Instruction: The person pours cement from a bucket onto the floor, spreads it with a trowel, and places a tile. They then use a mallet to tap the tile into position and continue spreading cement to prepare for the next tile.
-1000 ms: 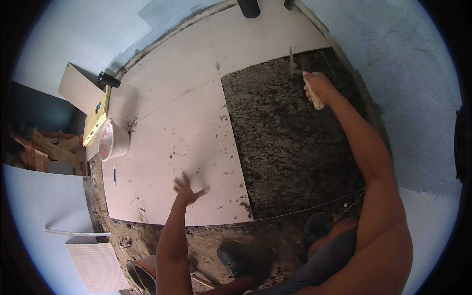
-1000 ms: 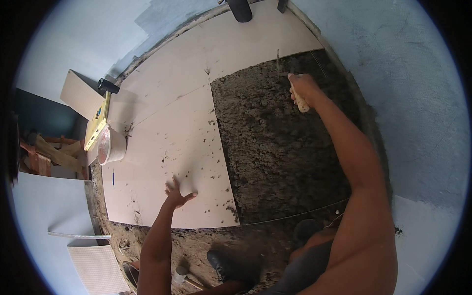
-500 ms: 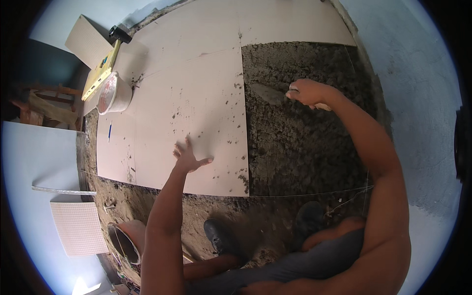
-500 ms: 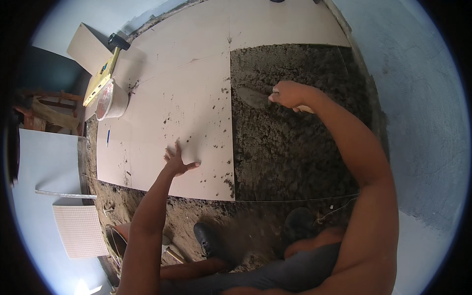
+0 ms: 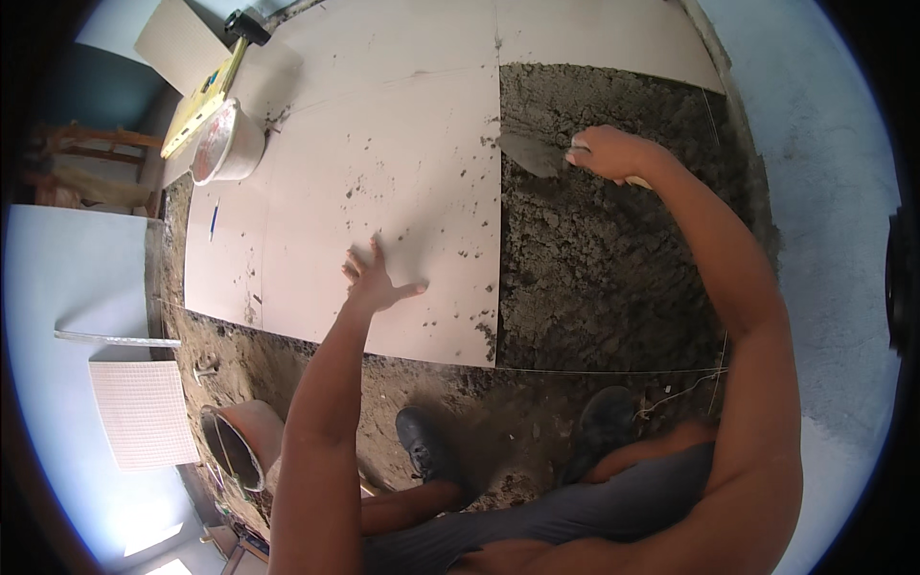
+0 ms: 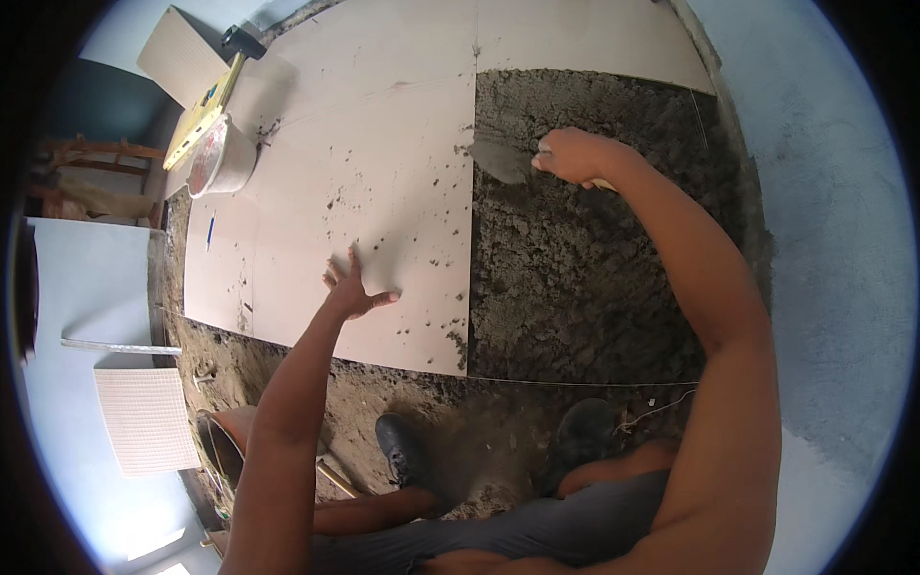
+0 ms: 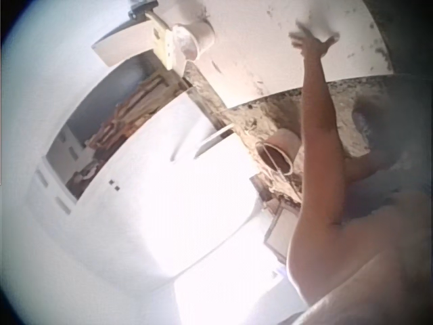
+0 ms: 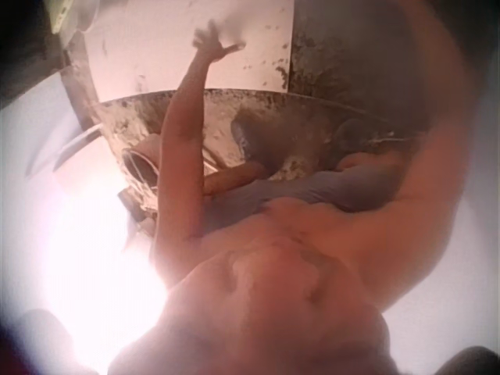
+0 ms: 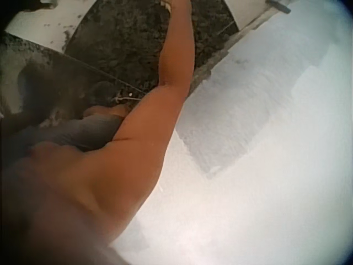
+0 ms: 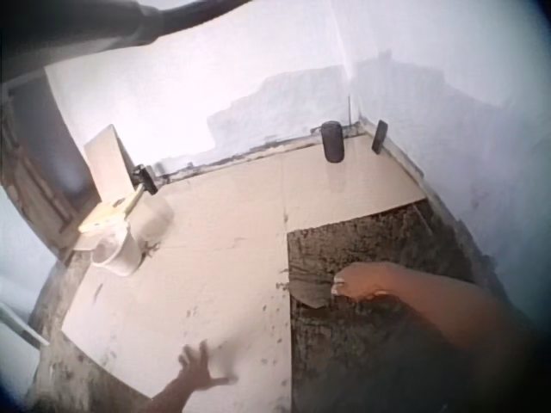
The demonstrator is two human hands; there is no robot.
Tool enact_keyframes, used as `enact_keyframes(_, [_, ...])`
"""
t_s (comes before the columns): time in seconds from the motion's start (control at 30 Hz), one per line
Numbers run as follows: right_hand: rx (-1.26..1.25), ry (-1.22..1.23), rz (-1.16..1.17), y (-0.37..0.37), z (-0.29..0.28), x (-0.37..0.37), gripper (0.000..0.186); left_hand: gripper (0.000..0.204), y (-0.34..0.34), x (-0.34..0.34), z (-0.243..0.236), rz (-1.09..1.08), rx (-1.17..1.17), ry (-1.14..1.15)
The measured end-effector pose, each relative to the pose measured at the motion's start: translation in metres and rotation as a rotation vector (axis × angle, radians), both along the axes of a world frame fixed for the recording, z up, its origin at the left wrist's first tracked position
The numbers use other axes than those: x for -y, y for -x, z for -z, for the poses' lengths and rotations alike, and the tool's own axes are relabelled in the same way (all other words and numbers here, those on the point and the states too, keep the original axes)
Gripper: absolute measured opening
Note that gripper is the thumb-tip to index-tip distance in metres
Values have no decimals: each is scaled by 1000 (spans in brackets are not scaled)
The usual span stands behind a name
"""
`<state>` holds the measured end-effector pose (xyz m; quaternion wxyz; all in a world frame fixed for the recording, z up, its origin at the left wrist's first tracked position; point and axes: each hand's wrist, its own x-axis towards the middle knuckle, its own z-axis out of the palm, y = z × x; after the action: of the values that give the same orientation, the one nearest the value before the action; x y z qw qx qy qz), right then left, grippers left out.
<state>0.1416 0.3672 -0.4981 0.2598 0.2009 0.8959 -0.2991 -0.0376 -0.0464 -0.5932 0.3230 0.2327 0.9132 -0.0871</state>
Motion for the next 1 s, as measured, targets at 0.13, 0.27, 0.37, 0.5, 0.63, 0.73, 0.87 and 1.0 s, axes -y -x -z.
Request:
enact_keyframes(0.13, [-163,-104,-210,-55,15,34,38,149,2,-3,1,-18,-28,50])
enact_keyframes(0.27, [-2,10,-224,-101,-11,66,37,147,-1,-6,2,-34,-23,34])
enact_keyframes(0.37, [-29,97,-124,-132,-24,75,39,147,-3,-8,0,-23,-27,43])
enact_keyframes(0.5, [-100,127,467,-176,-23,59,47,148,0,-2,-8,-39,-29,93])
enact_keyframes(0.63, [54,399,688,-198,-31,64,48,150,0,-8,2,-9,-37,66])
enact_keyframes(0.73, [114,492,553,-184,-31,88,47,150,1,-3,7,-12,-46,69])
enact_keyframes(0.87, [104,464,310,-163,-28,111,50,148,4,3,15,-15,-39,-10])
enact_keyframes(1.0, [-48,202,446,-138,-17,79,52,146,4,2,13,-27,-46,-1])
